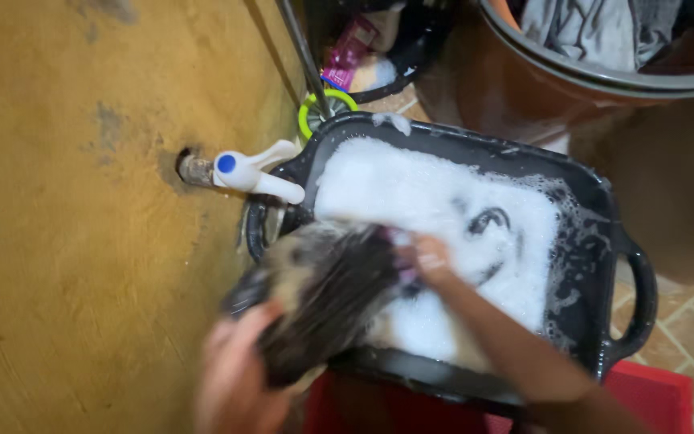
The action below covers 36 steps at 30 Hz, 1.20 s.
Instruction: The person washes clothes by hand, scrubbing the garments in a basin of soapy water using a brush and wringing them out.
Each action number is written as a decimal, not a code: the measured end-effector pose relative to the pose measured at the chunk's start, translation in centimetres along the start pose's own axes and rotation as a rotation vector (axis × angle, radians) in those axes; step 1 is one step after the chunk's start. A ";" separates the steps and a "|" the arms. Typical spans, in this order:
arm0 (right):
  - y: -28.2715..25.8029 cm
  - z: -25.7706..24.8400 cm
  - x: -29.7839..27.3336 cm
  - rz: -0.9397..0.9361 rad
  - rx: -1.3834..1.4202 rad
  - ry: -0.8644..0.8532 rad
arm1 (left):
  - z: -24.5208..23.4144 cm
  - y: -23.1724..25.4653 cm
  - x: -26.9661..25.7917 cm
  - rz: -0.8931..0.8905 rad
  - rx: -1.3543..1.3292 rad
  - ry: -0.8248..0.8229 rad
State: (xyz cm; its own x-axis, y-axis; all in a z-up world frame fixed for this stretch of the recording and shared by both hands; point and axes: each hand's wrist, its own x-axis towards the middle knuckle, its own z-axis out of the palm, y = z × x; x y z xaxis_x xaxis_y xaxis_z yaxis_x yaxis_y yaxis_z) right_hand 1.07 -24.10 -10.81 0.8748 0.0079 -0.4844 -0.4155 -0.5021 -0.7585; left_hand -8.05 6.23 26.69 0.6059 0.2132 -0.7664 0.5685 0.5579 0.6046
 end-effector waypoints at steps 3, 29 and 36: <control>5.7 -8.3 0.4 -0.010 0.368 0.075 | -1.9 2.1 -3.1 0.173 0.083 -0.086; -11.3 -11.9 -7.2 -0.106 -0.536 0.460 | -3.2 -0.8 3.1 0.397 -0.056 -0.451; -7.0 -8.8 -14.3 0.156 -0.992 0.123 | 1.6 -9.8 8.5 0.092 0.529 -0.367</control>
State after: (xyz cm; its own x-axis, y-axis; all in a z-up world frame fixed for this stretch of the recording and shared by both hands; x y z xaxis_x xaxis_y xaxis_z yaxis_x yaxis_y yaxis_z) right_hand -6.30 -28.27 5.25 0.8714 -0.1804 -0.4562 -0.1817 -0.9825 0.0415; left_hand -7.56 1.25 14.62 0.7627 -0.0994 -0.6391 0.6457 0.0603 0.7612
